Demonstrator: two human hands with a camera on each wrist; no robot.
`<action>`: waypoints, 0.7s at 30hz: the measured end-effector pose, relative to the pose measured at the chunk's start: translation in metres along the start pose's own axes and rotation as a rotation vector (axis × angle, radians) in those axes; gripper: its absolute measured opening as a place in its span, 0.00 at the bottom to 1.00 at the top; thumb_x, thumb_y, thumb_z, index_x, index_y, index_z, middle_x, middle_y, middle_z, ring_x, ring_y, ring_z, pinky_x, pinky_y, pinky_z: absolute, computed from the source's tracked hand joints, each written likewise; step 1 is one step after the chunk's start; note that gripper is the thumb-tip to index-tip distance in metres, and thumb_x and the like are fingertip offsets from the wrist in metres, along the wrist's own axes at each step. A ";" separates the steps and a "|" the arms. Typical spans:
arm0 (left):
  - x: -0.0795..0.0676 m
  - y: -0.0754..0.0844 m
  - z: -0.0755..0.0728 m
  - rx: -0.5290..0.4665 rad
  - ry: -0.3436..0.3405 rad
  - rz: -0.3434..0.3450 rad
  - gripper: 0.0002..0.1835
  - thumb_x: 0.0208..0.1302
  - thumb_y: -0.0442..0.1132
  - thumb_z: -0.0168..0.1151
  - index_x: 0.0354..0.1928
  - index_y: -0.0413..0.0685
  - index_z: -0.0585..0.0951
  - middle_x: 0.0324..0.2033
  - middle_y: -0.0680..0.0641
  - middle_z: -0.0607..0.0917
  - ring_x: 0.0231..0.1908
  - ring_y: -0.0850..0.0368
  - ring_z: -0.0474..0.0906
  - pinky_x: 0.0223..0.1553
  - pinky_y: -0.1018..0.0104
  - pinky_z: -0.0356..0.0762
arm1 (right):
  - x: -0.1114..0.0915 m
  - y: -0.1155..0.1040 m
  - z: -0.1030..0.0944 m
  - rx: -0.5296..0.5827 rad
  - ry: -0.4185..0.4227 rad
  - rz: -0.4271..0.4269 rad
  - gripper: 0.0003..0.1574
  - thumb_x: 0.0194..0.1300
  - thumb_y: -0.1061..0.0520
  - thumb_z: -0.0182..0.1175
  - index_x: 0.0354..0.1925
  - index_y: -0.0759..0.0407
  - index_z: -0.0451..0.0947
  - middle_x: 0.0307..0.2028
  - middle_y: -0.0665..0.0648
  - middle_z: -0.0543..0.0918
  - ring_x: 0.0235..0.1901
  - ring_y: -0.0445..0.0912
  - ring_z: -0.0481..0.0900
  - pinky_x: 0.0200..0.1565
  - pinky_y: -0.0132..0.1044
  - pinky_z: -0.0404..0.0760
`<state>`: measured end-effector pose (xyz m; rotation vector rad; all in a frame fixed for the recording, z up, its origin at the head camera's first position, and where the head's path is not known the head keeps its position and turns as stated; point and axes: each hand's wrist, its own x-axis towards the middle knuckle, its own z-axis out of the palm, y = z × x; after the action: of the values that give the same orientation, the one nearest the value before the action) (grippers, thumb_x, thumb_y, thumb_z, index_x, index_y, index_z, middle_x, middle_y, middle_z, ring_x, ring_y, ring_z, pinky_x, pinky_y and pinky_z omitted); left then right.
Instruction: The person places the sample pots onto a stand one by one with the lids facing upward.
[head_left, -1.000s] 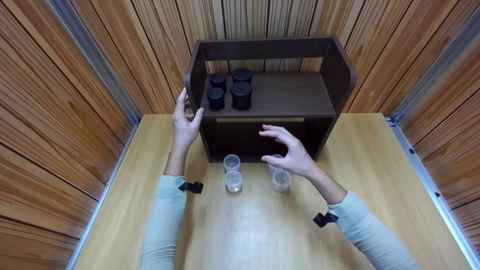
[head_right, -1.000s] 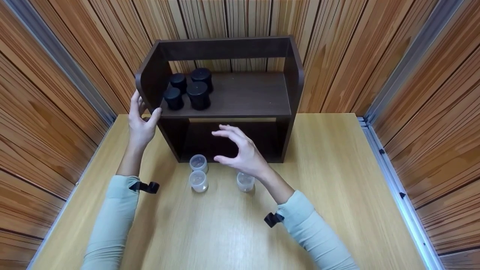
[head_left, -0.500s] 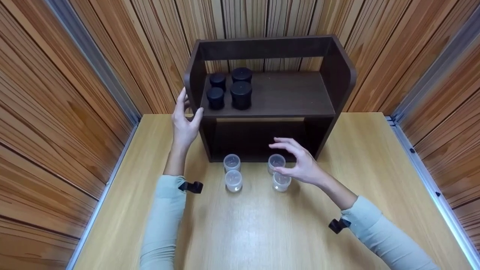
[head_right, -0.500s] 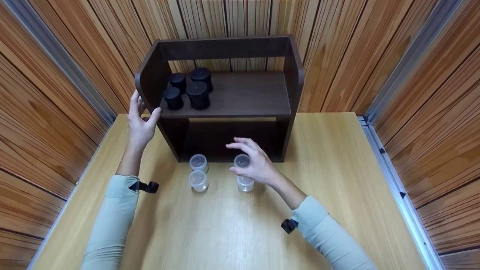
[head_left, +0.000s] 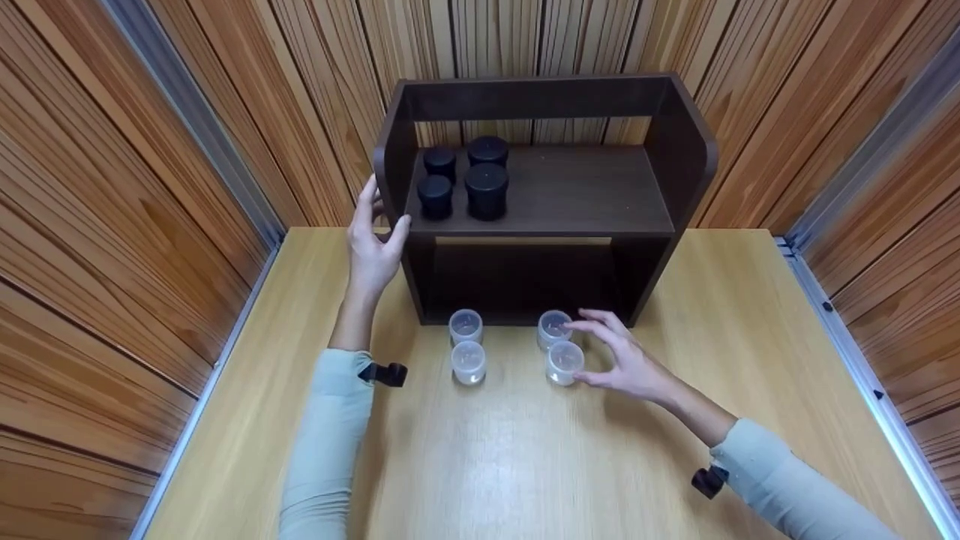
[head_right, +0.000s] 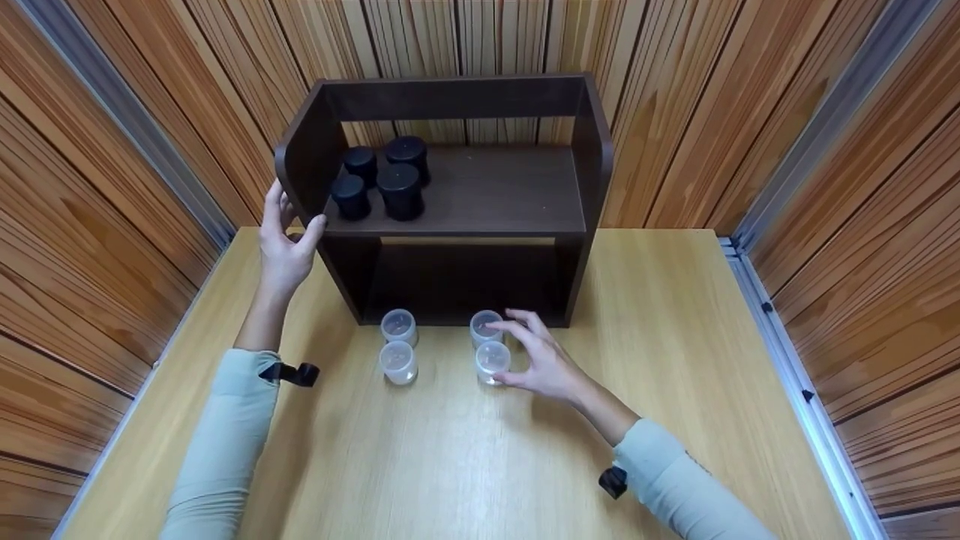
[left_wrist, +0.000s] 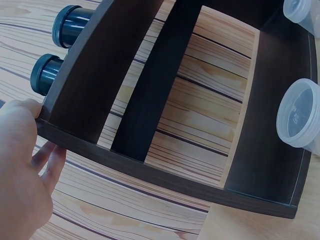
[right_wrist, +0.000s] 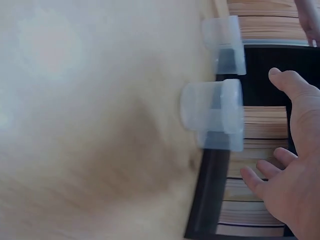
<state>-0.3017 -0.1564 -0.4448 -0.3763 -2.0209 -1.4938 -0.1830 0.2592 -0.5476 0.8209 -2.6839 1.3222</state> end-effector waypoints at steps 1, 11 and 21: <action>0.000 0.000 0.000 -0.001 -0.001 -0.001 0.39 0.75 0.30 0.68 0.84 0.36 0.67 0.67 0.30 0.85 0.63 0.34 0.85 0.41 0.79 0.84 | -0.003 0.002 0.001 0.004 0.000 0.007 0.49 0.58 0.60 0.86 0.75 0.59 0.79 0.79 0.76 0.68 0.79 0.77 0.69 0.76 0.83 0.68; -0.001 0.000 0.001 0.005 -0.021 -0.001 0.39 0.77 0.31 0.68 0.85 0.36 0.66 0.71 0.33 0.82 0.66 0.37 0.83 0.45 0.79 0.84 | -0.015 0.026 0.019 0.119 -0.016 0.014 0.57 0.55 0.66 0.86 0.79 0.63 0.73 0.77 0.76 0.70 0.75 0.70 0.73 0.68 0.72 0.84; -0.001 0.001 0.000 0.011 -0.026 0.004 0.39 0.77 0.32 0.68 0.85 0.35 0.65 0.73 0.33 0.81 0.66 0.39 0.83 0.46 0.75 0.86 | -0.013 0.037 0.031 0.180 -0.018 0.015 0.52 0.57 0.66 0.85 0.77 0.62 0.76 0.70 0.71 0.75 0.68 0.61 0.79 0.66 0.55 0.90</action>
<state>-0.3000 -0.1563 -0.4444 -0.3968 -2.0462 -1.4825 -0.1829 0.2601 -0.5977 0.8334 -2.6185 1.5852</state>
